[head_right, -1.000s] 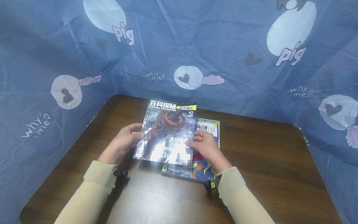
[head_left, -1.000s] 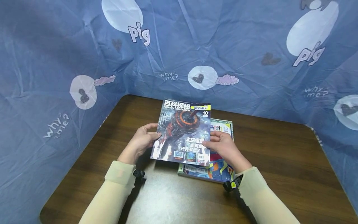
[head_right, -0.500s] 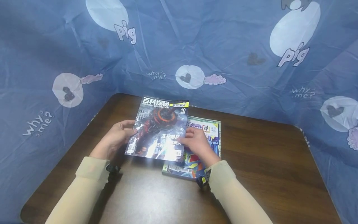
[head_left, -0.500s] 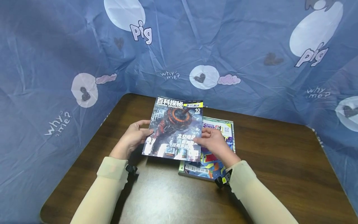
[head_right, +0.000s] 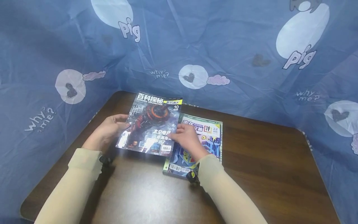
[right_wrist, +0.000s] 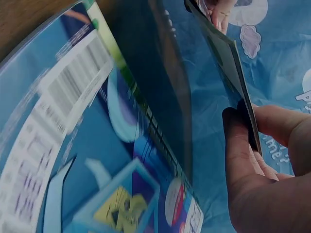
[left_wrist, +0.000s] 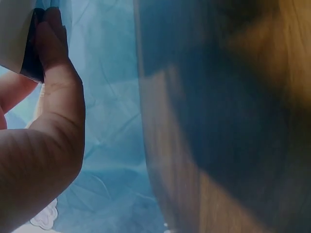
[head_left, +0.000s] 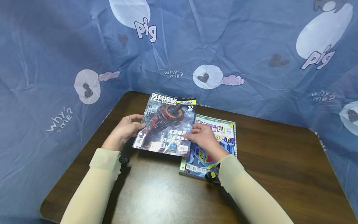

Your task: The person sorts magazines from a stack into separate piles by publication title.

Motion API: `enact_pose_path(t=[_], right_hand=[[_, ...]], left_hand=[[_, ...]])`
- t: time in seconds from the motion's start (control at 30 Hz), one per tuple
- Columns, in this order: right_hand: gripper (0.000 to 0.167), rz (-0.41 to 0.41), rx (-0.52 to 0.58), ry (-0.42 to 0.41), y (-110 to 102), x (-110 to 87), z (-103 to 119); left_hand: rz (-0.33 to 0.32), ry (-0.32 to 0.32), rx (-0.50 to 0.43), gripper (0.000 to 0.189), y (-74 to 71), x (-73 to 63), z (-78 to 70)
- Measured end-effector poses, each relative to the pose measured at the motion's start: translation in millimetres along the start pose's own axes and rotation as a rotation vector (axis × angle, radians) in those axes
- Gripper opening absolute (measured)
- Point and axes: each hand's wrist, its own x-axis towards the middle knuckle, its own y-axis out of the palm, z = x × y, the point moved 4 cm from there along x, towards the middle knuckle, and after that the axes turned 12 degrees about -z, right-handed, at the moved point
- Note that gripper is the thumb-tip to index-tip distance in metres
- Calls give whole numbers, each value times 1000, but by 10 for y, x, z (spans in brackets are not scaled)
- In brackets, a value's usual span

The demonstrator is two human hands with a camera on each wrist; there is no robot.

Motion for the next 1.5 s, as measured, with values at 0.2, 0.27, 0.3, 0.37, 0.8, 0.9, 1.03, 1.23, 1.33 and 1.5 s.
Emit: enact_pose_path(t=[0.2, 0.27, 0.3, 0.37, 0.8, 0.9, 1.03, 1.23, 1.33, 1.5], right_hand=[[79, 5, -9, -44, 173, 54, 45], [78, 2, -12, -47, 229, 71, 64], [78, 2, -11, -50, 256, 79, 75], [77, 2, -2, -47, 313, 103, 85], [72, -9, -58, -57, 595, 314, 146], [71, -20, -58, -57, 624, 360, 161], [65, -33, -26, -62, 694, 417, 186], [37, -36, -15, -59, 823, 506, 169], [27, -46, -32, -61, 857, 552, 175], [32, -36, -25, -26, 925, 607, 184]], left_hand=[[-31, -15, 52, 50, -145, 94, 13], [-33, -20, 59, 51, -188, 125, 6], [-35, -20, 65, 51, -212, 139, 0], [-35, -24, 73, 52, -260, 161, -14], [-90, -23, 147, 52, -465, 274, -78], [-106, -19, 166, 50, -456, 334, -89], [-140, -20, 202, 50, -471, 418, -95], [-192, -57, 286, 50, -536, 493, -100], [-209, -64, 305, 48, -553, 537, -114], [-212, -88, 305, 48, -586, 601, -129]])
